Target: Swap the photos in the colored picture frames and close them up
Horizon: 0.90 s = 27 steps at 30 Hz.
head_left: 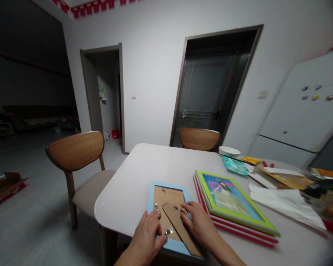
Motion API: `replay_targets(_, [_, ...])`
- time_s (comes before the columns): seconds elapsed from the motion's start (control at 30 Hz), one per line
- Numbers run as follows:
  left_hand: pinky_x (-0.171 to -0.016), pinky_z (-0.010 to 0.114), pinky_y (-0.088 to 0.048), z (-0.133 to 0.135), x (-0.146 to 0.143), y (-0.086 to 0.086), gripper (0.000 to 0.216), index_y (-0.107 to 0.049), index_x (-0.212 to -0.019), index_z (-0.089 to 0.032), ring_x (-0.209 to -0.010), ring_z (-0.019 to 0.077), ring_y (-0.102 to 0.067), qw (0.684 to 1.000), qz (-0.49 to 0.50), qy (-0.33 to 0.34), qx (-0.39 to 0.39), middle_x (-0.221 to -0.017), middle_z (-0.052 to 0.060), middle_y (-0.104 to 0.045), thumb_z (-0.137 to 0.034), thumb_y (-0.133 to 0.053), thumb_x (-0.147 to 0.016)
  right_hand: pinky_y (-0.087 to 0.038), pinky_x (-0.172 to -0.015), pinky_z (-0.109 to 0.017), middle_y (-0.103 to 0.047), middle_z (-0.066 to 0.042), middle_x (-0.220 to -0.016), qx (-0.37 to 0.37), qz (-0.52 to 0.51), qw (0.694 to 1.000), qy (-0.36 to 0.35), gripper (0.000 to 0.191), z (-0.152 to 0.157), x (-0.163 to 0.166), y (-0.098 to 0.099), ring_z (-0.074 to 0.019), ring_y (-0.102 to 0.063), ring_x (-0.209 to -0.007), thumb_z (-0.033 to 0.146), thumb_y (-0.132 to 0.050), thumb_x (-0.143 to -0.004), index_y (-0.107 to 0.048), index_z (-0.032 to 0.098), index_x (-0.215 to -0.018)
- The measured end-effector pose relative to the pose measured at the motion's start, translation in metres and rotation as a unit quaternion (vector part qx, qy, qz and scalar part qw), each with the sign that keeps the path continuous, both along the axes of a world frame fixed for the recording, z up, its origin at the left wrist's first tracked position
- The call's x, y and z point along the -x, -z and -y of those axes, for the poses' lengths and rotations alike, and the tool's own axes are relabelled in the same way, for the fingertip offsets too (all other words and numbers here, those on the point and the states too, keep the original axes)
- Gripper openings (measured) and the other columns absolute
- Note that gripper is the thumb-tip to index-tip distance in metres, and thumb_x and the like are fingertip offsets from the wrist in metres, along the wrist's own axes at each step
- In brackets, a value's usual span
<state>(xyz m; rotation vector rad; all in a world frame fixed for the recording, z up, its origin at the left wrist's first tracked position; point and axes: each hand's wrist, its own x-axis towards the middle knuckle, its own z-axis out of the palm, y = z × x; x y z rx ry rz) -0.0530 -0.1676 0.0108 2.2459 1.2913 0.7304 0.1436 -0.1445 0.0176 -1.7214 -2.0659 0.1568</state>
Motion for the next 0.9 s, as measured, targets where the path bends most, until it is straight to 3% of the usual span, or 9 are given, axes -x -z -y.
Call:
replay_targets(0.13, [-0.100,0.042,-0.020,-0.001,0.000,0.002,0.008,-0.055,-0.070,-0.019,-0.114,0.0193,-0.039,1.000,0.018,0.002,-0.002,-0.118,0.006,-0.050,-0.013,-0.056,-0.066,-0.036,-0.074,-0.029,-0.058,-0.007,-0.080,-0.006,0.032,0.999,0.002,0.025,-0.014,0.000,0.002,-0.0190,-0.050,-0.081,0.025,-0.040,-0.077,-0.065,0.020,-0.080])
replay_targets(0.33, [-0.100,0.043,-0.019,0.000,0.002,0.003,0.006,-0.055,-0.070,-0.019,-0.115,0.0204,-0.038,1.000,0.021,0.006,-0.005,-0.119,0.006,-0.050,-0.017,-0.058,-0.066,-0.036,-0.071,-0.027,-0.059,-0.005,-0.079,0.005,0.022,1.000,-0.014,0.026,-0.013,0.000,0.005,-0.0177,-0.049,-0.079,0.024,-0.039,-0.078,-0.064,0.021,-0.078])
replay_targets(0.47, [-0.101,0.043,-0.017,-0.002,0.004,0.007,0.030,-0.055,-0.072,-0.019,-0.116,0.0229,-0.036,1.000,-0.004,0.016,0.003,-0.122,0.008,-0.047,-0.031,-0.073,-0.052,-0.036,-0.071,-0.027,-0.059,-0.005,-0.078,0.010,0.010,1.000,-0.026,0.027,-0.006,0.001,0.004,-0.0174,-0.049,-0.079,0.026,-0.038,-0.079,-0.064,0.021,-0.078])
replay_targets(0.6, [-0.101,0.044,-0.016,-0.007,0.005,0.017,0.046,-0.056,-0.075,-0.019,-0.117,0.0243,-0.034,0.999,-0.031,0.020,0.000,-0.123,0.010,-0.045,-0.042,-0.076,-0.042,-0.034,-0.078,-0.030,-0.057,-0.006,-0.091,0.003,0.003,0.999,-0.048,0.025,0.006,0.010,0.001,-0.0186,-0.048,-0.087,0.034,-0.044,-0.075,-0.062,0.022,-0.088])
replay_targets(0.7, [-0.101,0.045,-0.017,-0.010,0.005,0.023,0.046,-0.055,-0.074,-0.019,-0.117,0.0242,-0.034,0.999,-0.031,0.020,-0.008,-0.122,0.010,-0.045,-0.044,-0.076,-0.041,-0.031,-0.084,-0.032,-0.052,-0.006,-0.104,0.023,-0.006,0.997,-0.080,0.032,0.012,0.018,0.000,-0.0205,-0.045,-0.097,0.038,-0.053,-0.068,-0.060,0.026,-0.096])
replay_targets(0.9, [-0.101,0.044,-0.018,-0.011,0.004,0.027,0.045,-0.056,-0.071,-0.019,-0.116,0.0240,-0.036,1.000,-0.018,0.013,-0.012,-0.121,0.009,-0.048,-0.040,-0.078,-0.039,-0.030,-0.087,-0.034,-0.048,-0.004,-0.110,0.064,-0.027,0.993,-0.100,0.040,0.015,0.021,-0.002,-0.0221,-0.041,-0.103,0.037,-0.061,-0.058,-0.058,0.031,-0.098])
